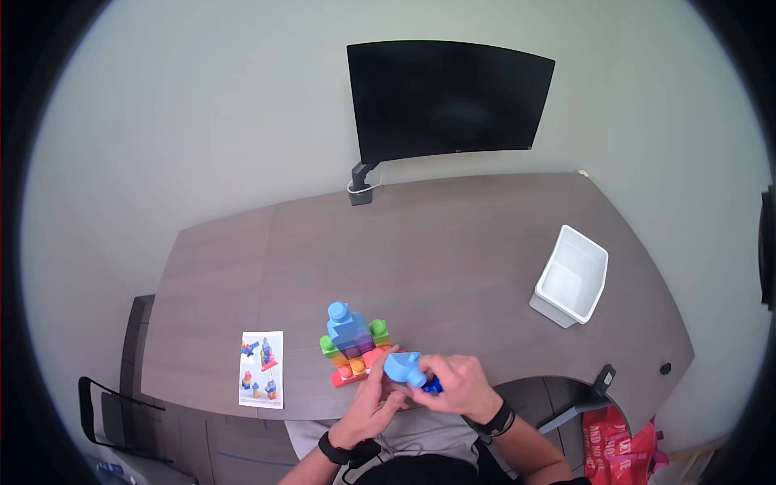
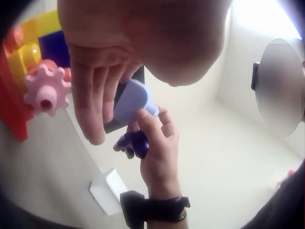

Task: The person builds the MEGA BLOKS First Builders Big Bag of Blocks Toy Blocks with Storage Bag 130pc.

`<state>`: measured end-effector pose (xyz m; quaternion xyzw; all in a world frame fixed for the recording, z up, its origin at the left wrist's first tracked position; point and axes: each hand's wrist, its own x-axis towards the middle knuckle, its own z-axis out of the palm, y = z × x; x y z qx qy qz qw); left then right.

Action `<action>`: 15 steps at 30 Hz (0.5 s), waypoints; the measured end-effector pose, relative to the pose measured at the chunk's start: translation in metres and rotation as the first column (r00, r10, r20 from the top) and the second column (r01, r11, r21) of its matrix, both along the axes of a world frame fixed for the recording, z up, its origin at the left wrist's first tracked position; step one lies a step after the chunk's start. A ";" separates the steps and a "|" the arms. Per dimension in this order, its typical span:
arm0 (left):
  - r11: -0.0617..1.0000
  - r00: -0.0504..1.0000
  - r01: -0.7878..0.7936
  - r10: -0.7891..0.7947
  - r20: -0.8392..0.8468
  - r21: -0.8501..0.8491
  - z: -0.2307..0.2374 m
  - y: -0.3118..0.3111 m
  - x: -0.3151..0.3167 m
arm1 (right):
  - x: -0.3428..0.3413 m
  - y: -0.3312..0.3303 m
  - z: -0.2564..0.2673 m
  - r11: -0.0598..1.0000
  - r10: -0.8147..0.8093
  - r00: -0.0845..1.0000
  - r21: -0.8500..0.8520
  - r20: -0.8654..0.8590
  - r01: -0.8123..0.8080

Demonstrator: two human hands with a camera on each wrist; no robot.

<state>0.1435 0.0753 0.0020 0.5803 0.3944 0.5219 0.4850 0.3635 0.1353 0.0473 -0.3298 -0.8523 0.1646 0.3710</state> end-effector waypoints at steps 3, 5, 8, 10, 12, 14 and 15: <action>0.997 0.997 -0.083 0.083 0.000 -0.003 -0.006 0.007 0.011 | 0.004 -0.015 0.000 0.942 0.128 0.969 -0.281 -0.211 -0.185; 0.991 0.992 -0.092 0.100 0.081 -0.092 -0.005 0.005 0.009 | 0.010 -0.017 -0.002 0.837 0.181 0.910 -0.428 -0.373 -0.341; 0.984 0.988 -0.119 0.131 0.087 -0.132 0.006 0.004 0.007 | 0.020 -0.020 -0.009 0.871 0.043 0.922 -0.438 -0.385 -0.223; 0.989 0.991 -0.121 0.125 0.037 -0.089 0.005 0.005 0.003 | 0.024 -0.027 -0.007 0.865 -0.054 0.902 -0.471 -0.428 -0.171; 0.998 0.984 -0.043 0.052 -0.168 0.056 0.006 0.011 -0.001 | 0.032 -0.036 0.000 0.885 -0.087 0.873 -0.439 -0.480 -0.153; 0.997 0.970 0.029 -0.011 -0.241 0.074 0.015 0.013 0.010 | 0.039 -0.042 -0.002 0.915 -0.132 0.861 -0.394 -0.491 -0.085; 0.998 0.975 0.061 -0.053 -0.216 0.031 0.025 0.012 0.018 | 0.036 -0.040 -0.005 0.934 -0.137 0.832 -0.351 -0.537 -0.073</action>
